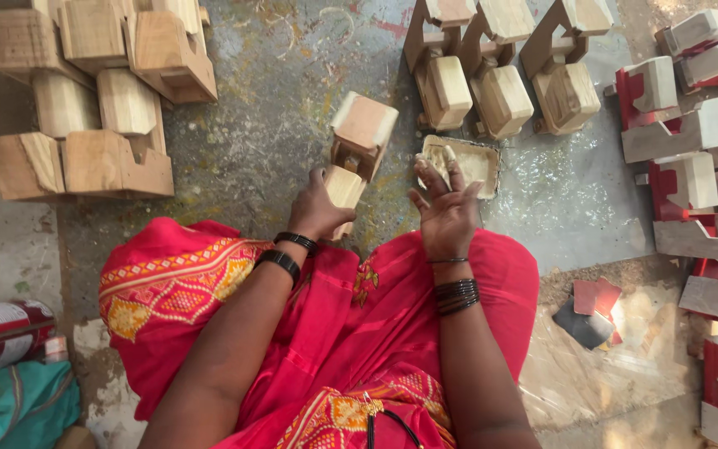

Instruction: The person sits on the ground assembling wooden toy vehicles. They hold a wooden body piece, apply a white paste from a small tin onto the wood with their fingers, press a matching wooden part into place, then set the assembled toy aside with others and pick up the next piece.

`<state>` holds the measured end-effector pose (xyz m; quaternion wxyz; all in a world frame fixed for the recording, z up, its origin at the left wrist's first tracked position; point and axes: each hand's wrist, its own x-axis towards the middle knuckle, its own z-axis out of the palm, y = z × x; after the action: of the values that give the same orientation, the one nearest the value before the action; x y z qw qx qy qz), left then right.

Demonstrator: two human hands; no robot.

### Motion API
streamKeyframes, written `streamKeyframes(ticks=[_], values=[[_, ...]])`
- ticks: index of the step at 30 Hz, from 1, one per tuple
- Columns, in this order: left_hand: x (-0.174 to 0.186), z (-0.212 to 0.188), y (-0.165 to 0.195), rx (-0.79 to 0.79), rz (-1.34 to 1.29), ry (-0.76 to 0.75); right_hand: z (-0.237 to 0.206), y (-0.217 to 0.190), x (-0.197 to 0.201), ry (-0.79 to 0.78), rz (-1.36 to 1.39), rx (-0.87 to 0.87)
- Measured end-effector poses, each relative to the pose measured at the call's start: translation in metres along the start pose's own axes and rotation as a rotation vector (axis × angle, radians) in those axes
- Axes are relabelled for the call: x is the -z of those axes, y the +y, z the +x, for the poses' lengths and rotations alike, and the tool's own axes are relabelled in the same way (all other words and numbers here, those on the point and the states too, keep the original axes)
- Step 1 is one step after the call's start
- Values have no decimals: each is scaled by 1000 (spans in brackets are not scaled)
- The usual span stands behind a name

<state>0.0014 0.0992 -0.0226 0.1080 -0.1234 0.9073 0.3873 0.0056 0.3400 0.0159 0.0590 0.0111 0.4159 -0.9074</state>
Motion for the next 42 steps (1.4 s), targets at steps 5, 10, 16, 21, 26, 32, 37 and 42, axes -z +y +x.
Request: streamKeyframes(ticks=[5,10,16,21,26,32,37,42], values=[[30,18,4,93,-436,-30,15,13,-25,-69,-370,100],[40,27,7,123,-481,-99,48,27,-50,-314,-699,285],[48,27,15,91,-374,-113,86,27,-68,-452,-1254,468],[57,27,29,127,-223,-153,96,30,-76,-472,-1568,523],[60,24,36,47,-243,-157,98,46,-68,-430,-1877,592],[60,28,30,36,-161,-140,93,58,-59,-251,-2145,645],[57,30,24,62,-187,-148,95,45,-58,-133,-2115,444],[57,30,25,48,-175,-143,95,36,-61,-150,-2022,510]])
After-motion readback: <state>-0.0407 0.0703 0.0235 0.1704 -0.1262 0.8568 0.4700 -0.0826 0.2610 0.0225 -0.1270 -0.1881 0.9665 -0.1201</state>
